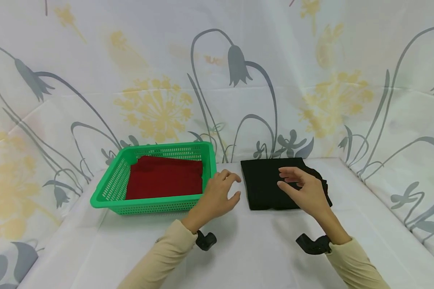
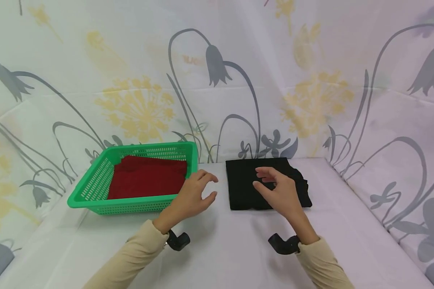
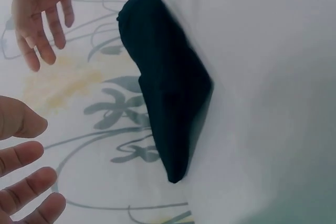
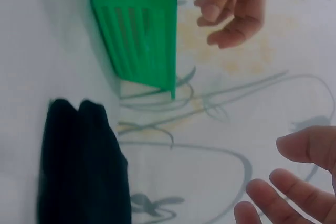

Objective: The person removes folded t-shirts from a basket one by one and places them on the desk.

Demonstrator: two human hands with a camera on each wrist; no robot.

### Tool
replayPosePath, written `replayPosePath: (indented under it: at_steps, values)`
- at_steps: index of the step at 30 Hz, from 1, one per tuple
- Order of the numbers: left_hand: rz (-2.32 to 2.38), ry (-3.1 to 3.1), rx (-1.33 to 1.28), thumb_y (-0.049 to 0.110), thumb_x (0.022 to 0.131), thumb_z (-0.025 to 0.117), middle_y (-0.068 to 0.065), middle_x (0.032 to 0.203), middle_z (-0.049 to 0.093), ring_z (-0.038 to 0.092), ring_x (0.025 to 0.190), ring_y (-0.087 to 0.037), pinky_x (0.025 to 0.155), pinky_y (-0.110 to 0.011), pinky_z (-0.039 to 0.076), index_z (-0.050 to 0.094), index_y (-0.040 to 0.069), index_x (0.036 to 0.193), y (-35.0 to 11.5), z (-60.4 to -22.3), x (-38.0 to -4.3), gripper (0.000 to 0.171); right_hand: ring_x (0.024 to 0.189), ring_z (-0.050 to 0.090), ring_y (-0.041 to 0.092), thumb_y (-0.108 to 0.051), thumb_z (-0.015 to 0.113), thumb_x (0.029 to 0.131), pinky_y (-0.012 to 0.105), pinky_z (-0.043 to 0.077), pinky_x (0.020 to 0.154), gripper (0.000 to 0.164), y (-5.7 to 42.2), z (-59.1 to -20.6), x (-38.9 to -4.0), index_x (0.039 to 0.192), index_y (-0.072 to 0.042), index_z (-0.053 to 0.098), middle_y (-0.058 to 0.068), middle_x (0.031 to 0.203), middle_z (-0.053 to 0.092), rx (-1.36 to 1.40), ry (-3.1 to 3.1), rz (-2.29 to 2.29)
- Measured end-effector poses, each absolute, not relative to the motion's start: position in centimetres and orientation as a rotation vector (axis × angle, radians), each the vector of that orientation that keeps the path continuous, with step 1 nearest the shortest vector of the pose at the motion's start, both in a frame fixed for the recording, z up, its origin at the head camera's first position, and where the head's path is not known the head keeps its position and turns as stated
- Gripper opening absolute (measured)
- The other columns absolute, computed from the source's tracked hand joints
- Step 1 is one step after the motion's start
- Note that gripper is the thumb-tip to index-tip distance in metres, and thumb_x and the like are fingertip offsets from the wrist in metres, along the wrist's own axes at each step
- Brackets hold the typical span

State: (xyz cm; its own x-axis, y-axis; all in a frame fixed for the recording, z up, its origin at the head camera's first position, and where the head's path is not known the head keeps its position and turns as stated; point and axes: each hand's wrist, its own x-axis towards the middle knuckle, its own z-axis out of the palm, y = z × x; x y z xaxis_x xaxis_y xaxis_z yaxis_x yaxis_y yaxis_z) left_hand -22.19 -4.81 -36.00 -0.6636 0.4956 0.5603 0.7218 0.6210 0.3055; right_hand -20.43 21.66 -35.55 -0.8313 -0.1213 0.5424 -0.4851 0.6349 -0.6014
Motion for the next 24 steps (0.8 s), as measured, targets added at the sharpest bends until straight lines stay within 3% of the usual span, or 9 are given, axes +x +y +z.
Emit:
replayPosePath:
  at_steps: [16, 24]
  values:
    - [-0.863, -2.41, -0.92, 0.006, 0.083, 0.071, -0.01, 0.102, 0.058, 0.051, 0.091, -0.026, 0.069, -0.039, 0.044, 0.062, 0.003, 0.11, -10.3, -34.0, -21.0, 0.029, 0.097, 0.064, 0.022, -0.019, 0.071, 0.089, 0.043, 0.045, 0.081, 0.031, 17.7, -33.1, -21.6, 0.118, -0.012, 0.067, 0.002, 0.11, 0.069, 0.638, -2.429, 1.143]
    - [-0.922, -2.47, -0.831, 0.007, 0.085, 0.071, -0.008, 0.106, 0.056, 0.052, 0.1, -0.026, 0.081, -0.042, 0.049, 0.06, 0.003, 0.116, -13.9, -33.2, -20.9, 0.033, 0.1, 0.061, 0.023, -0.021, 0.072, 0.088, 0.046, 0.046, 0.086, 0.035, 15.8, -31.6, -22.0, 0.121, -0.009, 0.065, 0.004, 0.118, 0.066, 0.746, -2.492, 1.098]
